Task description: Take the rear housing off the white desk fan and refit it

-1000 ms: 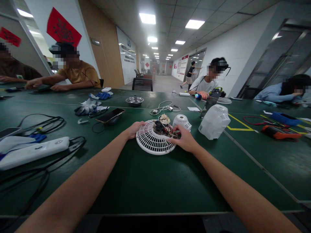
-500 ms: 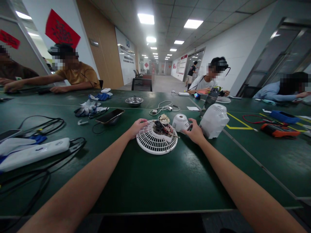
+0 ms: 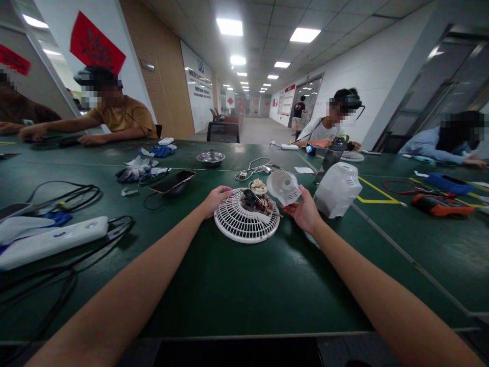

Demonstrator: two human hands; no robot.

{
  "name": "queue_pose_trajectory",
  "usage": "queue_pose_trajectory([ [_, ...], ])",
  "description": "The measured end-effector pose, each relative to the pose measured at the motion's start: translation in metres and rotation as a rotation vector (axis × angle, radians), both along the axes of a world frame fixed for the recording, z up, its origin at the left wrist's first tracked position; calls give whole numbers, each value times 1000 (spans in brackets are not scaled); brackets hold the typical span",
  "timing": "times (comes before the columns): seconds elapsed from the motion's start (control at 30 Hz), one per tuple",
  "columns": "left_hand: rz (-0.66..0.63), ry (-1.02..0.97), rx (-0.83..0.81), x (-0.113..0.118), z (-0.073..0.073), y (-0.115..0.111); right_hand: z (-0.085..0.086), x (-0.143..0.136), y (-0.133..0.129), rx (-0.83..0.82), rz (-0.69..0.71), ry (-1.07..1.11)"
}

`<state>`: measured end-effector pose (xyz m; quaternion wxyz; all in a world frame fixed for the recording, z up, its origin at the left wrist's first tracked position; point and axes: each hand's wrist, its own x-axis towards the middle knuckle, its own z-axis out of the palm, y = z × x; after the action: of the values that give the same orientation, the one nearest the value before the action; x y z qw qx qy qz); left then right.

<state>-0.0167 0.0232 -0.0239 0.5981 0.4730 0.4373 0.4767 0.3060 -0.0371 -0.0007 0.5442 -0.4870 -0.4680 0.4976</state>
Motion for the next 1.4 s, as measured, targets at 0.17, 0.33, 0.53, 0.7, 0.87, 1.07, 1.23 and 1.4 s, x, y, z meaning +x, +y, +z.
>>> queue_pose_trajectory([
  [0.17, -11, -2, 3, -1, -1, 2, 5, -36, -18, 235, -101, 49],
  [0.33, -10, 42, 36, -1, 0, 0, 8, -47, -33, 483, 17, -363],
  [0.53, 28, 221, 192, -2, 8, -10, 10, -43, -38, 626, 59, -706],
  [0.7, 114, 496, 589, 5, 31, -28, 9, -40, -36, 584, 76, -698],
  [0.87, -166, 505, 644, 20, 48, -48, 8, -39, -34, 531, 128, -670],
  [1.07, -208, 514, 623, 24, 56, -54, 13, -33, -36, 554, 162, -674],
  [1.23, -227, 636, 720, 25, 55, -52, 15, -29, -38, 575, 208, -666],
  [1.4, -248, 707, 813, 25, 54, -52, 15, -31, -38, 522, 209, -666],
])
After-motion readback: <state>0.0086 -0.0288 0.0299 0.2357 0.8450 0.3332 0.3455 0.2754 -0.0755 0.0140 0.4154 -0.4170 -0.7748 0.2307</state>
